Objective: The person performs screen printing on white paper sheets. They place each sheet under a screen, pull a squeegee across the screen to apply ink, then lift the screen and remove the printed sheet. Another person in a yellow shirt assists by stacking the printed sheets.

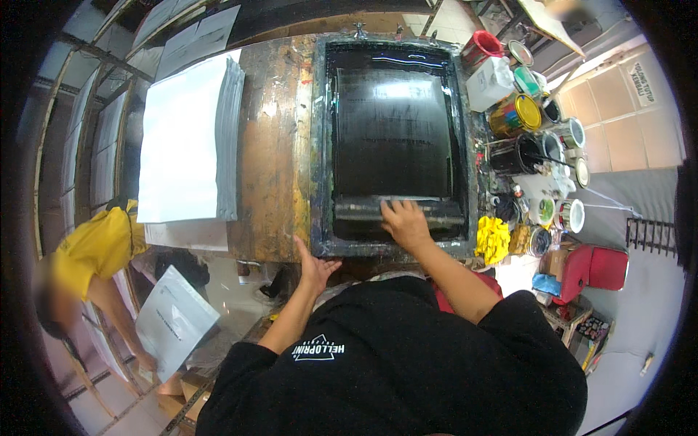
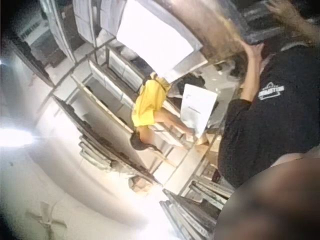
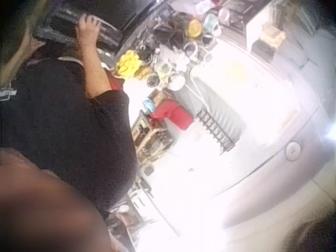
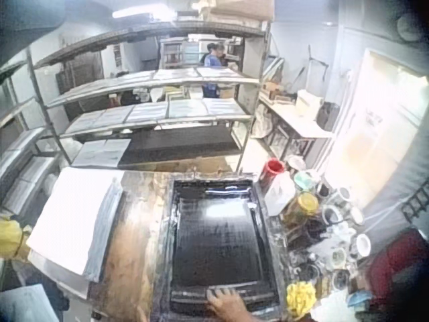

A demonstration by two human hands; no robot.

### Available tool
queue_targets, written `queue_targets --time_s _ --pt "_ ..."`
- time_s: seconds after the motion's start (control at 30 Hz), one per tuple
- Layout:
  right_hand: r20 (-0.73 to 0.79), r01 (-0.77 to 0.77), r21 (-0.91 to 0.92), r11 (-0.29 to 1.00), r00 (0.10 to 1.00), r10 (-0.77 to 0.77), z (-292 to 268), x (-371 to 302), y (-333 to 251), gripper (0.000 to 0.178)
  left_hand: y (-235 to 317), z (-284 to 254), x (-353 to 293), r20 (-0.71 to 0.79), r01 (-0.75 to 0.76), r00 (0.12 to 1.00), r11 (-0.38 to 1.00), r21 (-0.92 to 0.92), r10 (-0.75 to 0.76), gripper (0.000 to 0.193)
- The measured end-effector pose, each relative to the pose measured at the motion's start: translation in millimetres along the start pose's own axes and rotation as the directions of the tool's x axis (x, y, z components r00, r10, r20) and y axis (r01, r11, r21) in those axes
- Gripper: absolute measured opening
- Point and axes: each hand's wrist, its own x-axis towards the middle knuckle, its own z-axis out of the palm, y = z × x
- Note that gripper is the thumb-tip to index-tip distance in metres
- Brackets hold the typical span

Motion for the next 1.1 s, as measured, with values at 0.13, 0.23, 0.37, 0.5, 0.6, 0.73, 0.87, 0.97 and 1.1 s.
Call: queue_targets --time_s 0.13,0.23,0.37,0.5,0.6,0.73,0.87,0.97,1.1 --pt "-0.043 -0.023 -0.008 1.0 0.999 0.023 13 109 68 0.055 -5 -8 6 0.03 0.019 0.999 1.0 0.023 -0.02 0.14" --pt "-0.11 -0.028 -0.023 0.999 0.994 0.025 20 201 123 0.044 3 3 -2 0.052 -0.022 0.998 0.998 0.067 0.019 0.139" --pt "-0.052 -0.001 -0.002 1.0 0.999 0.001 15 295 184 0.036 -3 10 -13 -0.073 -0.006 0.997 1.0 -0.013 0.005 0.131" --pt "0.068 0.017 0.078 0.997 0.997 -0.023 -17 352 222 0.052 -1 11 -32 -0.025 -0.052 0.998 0.999 0.001 0.052 0.129" --pt "-0.095 0.03 0.001 1.0 0.995 -0.03 0 350 230 0.044 2 13 -38 -0.009 -0.121 0.993 0.992 0.046 0.122 0.127" --pt "-0.185 0.018 -0.036 0.999 0.982 -0.024 8 295 189 0.039 -9 -3 -35 -0.077 -0.162 0.983 0.986 0.039 0.165 0.125" --pt "-0.023 -0.011 -0.04 0.999 1.0 0.011 -21 188 115 0.037 -6 0 -51 0.003 -0.257 0.966 0.966 0.033 0.257 0.126" --pt "0.016 -0.056 -0.074 0.996 0.998 0.058 -66 93 49 0.041 3 -5 -63 0.162 -0.306 0.942 0.951 0.047 0.295 0.125" --pt "0.204 -0.122 0.064 0.99 0.973 0.107 -149 29 -16 0.044 17 -8 -83 0.331 -0.349 0.885 0.937 0.005 0.328 0.126"
